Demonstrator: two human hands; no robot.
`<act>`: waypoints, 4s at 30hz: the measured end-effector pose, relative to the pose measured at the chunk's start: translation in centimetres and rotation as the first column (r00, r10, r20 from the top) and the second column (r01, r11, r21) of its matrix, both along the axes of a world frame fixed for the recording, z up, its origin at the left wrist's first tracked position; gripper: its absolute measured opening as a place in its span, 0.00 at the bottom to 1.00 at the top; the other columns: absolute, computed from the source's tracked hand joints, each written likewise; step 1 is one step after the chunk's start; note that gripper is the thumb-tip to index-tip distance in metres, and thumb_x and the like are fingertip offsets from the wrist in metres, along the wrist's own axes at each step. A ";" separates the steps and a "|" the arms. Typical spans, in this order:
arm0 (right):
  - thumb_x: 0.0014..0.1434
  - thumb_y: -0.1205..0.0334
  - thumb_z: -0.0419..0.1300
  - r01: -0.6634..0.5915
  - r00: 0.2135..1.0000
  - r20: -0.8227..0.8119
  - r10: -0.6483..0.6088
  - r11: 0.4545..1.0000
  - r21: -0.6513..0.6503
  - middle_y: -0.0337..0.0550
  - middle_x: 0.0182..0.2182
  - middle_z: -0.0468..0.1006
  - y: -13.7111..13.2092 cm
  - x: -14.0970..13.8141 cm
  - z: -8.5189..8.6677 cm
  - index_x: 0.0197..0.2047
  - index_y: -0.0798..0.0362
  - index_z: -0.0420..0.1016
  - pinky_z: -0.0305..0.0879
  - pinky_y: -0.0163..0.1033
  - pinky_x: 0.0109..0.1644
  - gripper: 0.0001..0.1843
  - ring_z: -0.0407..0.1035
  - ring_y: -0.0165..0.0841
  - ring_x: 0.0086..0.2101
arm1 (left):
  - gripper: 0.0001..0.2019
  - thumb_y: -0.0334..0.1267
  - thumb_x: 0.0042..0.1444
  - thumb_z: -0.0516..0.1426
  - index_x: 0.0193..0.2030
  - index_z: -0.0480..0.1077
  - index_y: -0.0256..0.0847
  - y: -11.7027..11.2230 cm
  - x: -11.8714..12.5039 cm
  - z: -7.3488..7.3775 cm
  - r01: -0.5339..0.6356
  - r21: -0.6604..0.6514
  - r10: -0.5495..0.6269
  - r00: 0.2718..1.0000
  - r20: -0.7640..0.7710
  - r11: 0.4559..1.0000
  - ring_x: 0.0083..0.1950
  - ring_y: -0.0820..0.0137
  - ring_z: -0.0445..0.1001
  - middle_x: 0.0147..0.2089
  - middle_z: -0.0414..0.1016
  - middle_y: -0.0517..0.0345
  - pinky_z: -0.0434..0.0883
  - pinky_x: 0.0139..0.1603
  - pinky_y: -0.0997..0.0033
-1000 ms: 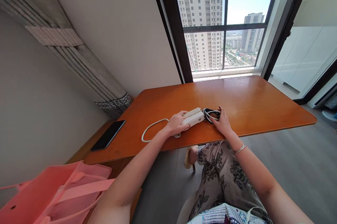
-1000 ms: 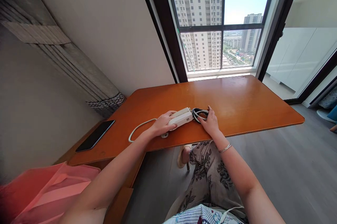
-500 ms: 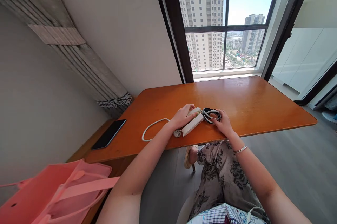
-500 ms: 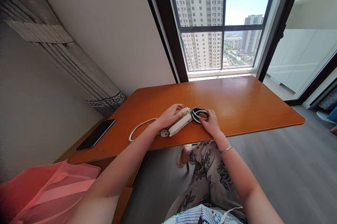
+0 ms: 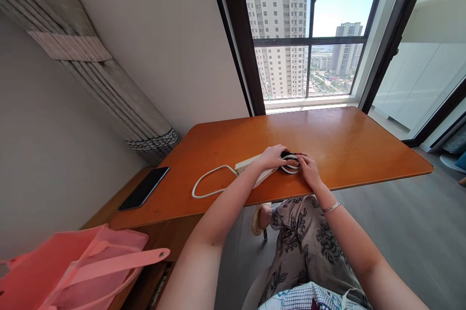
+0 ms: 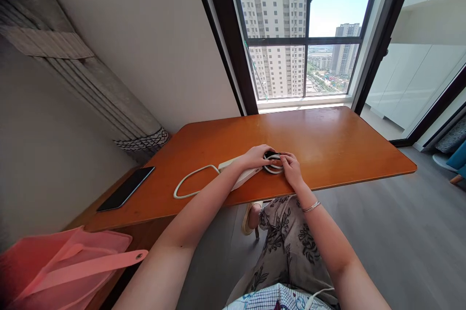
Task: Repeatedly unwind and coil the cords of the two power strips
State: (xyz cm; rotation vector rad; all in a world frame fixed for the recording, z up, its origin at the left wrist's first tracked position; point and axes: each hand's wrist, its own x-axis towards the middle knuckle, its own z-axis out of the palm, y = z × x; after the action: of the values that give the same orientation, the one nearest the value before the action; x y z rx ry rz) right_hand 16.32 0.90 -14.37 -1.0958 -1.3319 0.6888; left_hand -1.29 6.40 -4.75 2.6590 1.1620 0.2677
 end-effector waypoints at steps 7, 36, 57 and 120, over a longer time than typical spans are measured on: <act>0.55 0.42 0.64 -0.190 0.968 -0.203 0.146 0.956 -0.222 0.48 0.52 0.78 0.4 -0.1 0.0 0.64 0.50 0.68 0.66 0.48 0.60 0.37 0.71 0.42 0.53 | 0.12 0.46 0.55 0.62 0.41 0.75 0.42 -0.3 -0.4 -0.3 -0.083 0.106 0.061 0.978 0.201 0.991 0.44 0.64 0.76 0.45 0.76 0.54 0.72 0.49 0.64; 0.47 0.48 0.72 -0.295 0.944 -0.184 0.274 0.950 -0.099 0.47 0.50 0.79 -1.3 -0.3 1.4 0.54 0.50 0.74 0.67 0.49 0.59 0.32 0.73 0.41 0.50 | 0.41 0.56 0.42 0.69 0.63 0.68 0.44 0.1 -1.4 1.2 0.155 -0.172 -0.126 0.978 0.167 0.973 0.63 0.54 0.70 0.61 0.70 0.46 0.66 0.65 0.54; 0.41 0.58 0.75 -0.161 0.986 -0.063 0.154 0.977 -0.137 0.53 0.58 0.73 -1.2 -0.2 0.7 0.67 0.52 0.63 0.65 0.52 0.62 0.51 0.70 0.45 0.56 | 0.41 0.53 0.39 0.71 0.61 0.68 0.43 -1.4 -1.6 0.7 0.178 0.056 -0.183 0.976 0.115 0.982 0.58 0.53 0.71 0.59 0.68 0.45 0.69 0.60 0.55; 0.54 0.56 0.65 0.240 0.935 0.294 -0.200 0.965 -0.106 0.45 0.38 0.78 -1.4 -1.5 1.2 0.47 0.52 0.70 0.67 0.43 0.46 0.19 0.73 0.39 0.39 | 0.17 0.38 0.56 0.59 0.53 0.68 0.45 -1.3 -0.8 -2.2 -0.152 -0.070 0.165 0.797 0.581 0.986 0.50 0.61 0.79 0.48 0.81 0.55 0.72 0.54 0.59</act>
State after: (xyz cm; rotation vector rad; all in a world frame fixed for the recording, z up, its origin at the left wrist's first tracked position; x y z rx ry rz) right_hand 14.84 -0.55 -13.16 -1.4757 -1.3855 0.4761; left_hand -2.07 5.07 -6.99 2.1921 1.1478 1.0193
